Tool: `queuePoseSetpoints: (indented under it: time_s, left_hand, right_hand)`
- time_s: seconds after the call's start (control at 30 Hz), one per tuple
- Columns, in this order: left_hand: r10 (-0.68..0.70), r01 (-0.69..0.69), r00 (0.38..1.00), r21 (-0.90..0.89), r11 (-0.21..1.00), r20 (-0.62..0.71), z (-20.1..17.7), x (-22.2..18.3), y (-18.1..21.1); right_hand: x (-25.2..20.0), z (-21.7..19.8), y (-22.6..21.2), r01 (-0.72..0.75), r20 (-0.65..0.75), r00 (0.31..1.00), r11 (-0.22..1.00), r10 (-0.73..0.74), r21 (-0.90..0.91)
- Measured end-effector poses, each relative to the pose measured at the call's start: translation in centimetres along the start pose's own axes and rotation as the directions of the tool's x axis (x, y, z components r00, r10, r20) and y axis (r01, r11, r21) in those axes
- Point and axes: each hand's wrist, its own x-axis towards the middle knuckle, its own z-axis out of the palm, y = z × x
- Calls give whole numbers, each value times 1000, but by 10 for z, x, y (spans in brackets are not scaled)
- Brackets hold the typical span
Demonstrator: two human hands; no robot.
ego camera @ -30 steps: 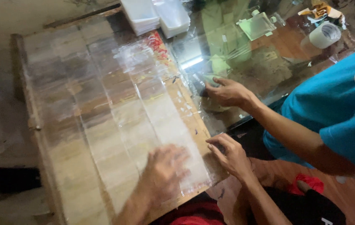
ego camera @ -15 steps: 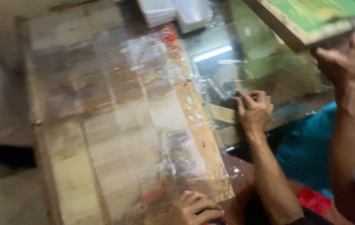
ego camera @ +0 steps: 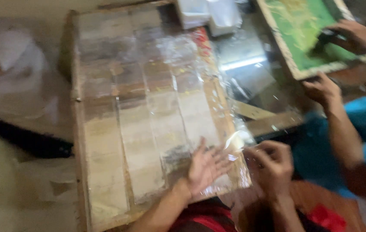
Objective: Separating and arranging thin plastic card sleeves on a production board.
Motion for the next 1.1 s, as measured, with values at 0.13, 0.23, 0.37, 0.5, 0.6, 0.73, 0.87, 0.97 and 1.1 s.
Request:
queuePoseSetpoints:
  time_s: [0.13,0.23,0.37,0.5,0.6,0.73,0.87,0.97,1.1]
  left_hand:
    - [110,-24,978,-425,905,179,15,-21,5]
    - [248,-103,928,-447,889,278,28,-42,6]
    - [307,-162,901,-418,894,307,27,-47,-3]
    - [271,-177,868,-250,952,416,26,-65,15]
    - [163,-241,932,220,945,323,17,-79,56]
    - [225,-170,974,782,600,39,8,-79,90]
    - [369,-198,928,775,600,-48,-19,-61,62]
    - [514,-307,856,744,593,-57,-35,-59,38]
    - [605,-357,773,658,663,-190,-32,-76,9]
  right_hand:
    - [-38,-29,-53,61,91,993,991,-72,116]
    - [-83,-18,-64,-688,335,688,432,644,583]
    - [-86,-8,-88,-822,604,412,-7,682,569]
    - [-64,-17,-110,-807,591,416,-19,691,590]
    - [-69,-8,-88,-736,526,484,0,700,677]
    - [-74,1,-63,-699,448,580,132,680,703]
    - [-59,-1,-64,-718,456,601,192,656,669]
    - [-43,1,-61,-745,494,597,208,632,634]
    - [-1,20,-54,-746,526,654,347,543,569]
